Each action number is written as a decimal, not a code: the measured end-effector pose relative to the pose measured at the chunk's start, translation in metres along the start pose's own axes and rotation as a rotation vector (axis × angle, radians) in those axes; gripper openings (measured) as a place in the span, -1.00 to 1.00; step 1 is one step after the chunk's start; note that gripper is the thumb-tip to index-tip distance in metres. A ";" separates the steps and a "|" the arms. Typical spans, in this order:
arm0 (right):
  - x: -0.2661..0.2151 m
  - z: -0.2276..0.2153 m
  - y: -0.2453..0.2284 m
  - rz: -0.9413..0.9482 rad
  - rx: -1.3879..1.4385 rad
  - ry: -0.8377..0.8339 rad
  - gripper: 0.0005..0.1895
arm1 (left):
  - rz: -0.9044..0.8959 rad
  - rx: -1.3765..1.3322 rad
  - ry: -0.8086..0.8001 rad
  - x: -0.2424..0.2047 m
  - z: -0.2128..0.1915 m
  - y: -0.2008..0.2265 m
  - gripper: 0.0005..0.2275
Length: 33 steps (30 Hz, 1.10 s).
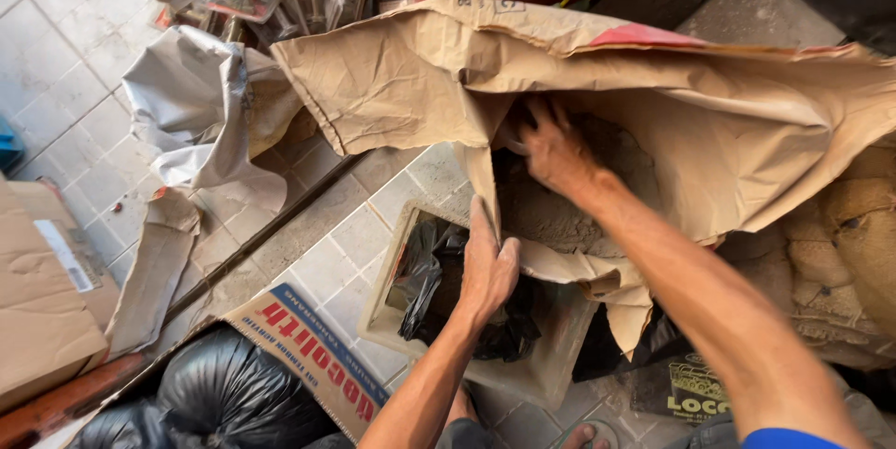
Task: The person scoops a gray powdered material from a large paper bag into a smaller black plastic bag using a plastic scoop, and then ties the black plastic bag shut by hand.
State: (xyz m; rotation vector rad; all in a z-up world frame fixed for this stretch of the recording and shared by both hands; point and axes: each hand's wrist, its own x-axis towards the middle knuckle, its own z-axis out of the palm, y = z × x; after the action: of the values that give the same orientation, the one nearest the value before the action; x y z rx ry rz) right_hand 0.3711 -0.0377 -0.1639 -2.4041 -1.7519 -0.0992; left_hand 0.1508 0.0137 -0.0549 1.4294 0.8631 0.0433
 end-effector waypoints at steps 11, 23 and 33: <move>-0.016 -0.092 -0.018 -0.272 -0.052 -0.113 -0.67 | 0.072 0.028 0.020 -0.004 -0.001 -0.010 -0.17; -0.030 -0.154 0.030 0.395 -0.040 -0.333 -0.49 | -0.070 -0.029 0.044 -0.004 0.007 -0.013 -0.15; -0.070 -0.126 0.010 0.895 0.330 -0.404 -0.16 | -0.133 -0.045 -0.021 -0.004 0.003 -0.011 -0.06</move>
State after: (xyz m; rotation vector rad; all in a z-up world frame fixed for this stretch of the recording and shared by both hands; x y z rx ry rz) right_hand 0.3647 -0.1285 -0.0511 -2.7907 -0.5515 0.7516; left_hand 0.1444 0.0067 -0.0628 1.3254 0.9322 -0.0519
